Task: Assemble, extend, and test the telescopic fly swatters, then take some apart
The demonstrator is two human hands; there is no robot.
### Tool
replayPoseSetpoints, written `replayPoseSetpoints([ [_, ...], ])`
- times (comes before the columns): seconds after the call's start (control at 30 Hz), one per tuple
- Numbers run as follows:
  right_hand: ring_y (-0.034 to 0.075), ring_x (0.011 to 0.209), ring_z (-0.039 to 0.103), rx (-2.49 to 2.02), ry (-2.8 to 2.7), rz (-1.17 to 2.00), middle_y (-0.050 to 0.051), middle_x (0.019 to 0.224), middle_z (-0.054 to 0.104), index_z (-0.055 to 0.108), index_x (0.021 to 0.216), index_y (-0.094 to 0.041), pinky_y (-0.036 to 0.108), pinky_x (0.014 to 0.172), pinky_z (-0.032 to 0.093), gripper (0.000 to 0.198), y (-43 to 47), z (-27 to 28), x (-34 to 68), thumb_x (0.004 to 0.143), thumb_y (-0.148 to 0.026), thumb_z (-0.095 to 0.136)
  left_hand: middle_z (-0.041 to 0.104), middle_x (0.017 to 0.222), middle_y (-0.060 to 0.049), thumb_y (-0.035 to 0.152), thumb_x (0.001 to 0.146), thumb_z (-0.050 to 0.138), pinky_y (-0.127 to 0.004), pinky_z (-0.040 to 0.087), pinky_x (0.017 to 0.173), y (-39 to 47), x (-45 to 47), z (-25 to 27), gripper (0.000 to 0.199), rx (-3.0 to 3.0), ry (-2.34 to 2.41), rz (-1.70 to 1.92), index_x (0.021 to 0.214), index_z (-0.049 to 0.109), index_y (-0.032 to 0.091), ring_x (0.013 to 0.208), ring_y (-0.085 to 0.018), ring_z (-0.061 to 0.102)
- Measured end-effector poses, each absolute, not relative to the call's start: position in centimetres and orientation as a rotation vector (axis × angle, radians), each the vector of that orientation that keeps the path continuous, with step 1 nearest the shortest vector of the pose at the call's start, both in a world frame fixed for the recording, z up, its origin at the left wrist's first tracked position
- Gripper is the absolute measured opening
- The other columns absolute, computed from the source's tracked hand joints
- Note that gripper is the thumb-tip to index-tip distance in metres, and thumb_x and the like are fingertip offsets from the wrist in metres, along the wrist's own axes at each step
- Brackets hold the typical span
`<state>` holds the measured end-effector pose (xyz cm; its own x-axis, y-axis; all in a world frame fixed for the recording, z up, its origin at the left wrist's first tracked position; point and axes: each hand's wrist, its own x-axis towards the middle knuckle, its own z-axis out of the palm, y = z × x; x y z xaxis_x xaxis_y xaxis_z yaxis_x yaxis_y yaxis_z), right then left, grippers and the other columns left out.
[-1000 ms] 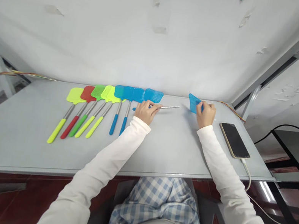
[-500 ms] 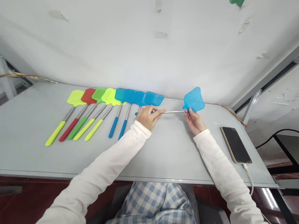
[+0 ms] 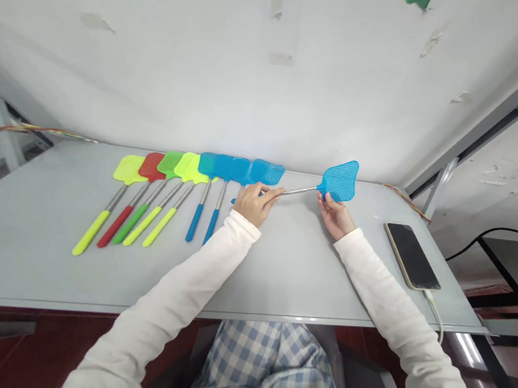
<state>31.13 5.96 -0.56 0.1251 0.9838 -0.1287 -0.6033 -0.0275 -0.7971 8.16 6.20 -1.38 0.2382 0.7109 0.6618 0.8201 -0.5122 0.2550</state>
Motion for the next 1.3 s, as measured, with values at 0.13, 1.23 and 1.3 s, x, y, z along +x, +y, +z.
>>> replayPoseSetpoints([
  [0.13,0.010,0.084,0.068,-0.845,-0.568,1.389,-0.004,0.078,0.071,0.064,0.074,-0.022,0.019,0.081,0.056,0.021,6.0,-0.8,31.2,0.063,-0.014,0.080,0.062,0.087,-0.008,0.046,0.094,0.037,-0.030,0.040,0.077,6.5,8.0,-1.6,0.041,-2.334,-1.450,-1.139,0.110,0.071,0.030,0.078,-0.017,0.053],
  [1.23,0.012,0.078,0.066,-0.999,-0.843,1.190,0.002,0.097,0.072,0.060,0.089,-0.024,0.021,0.062,0.053,0.032,5.8,-0.1,32.0,0.071,-0.046,0.074,0.062,0.110,-0.006,0.004,0.069,0.055,-0.024,0.048,0.067,1.5,13.4,1.0,0.068,-2.650,-2.688,-2.194,0.134,0.049,0.022,0.076,-0.011,0.058],
  [1.3,0.011,0.072,0.065,-1.054,-0.825,1.172,0.002,0.090,0.072,0.059,0.088,-0.023,0.022,0.058,0.052,0.025,6.1,-0.3,32.6,0.074,-0.040,0.070,0.057,0.120,-0.008,0.003,0.070,0.051,-0.025,0.049,0.071,0.9,14.1,0.5,0.073,-2.615,-2.754,-2.203,0.139,0.042,0.023,0.082,-0.011,0.059],
])
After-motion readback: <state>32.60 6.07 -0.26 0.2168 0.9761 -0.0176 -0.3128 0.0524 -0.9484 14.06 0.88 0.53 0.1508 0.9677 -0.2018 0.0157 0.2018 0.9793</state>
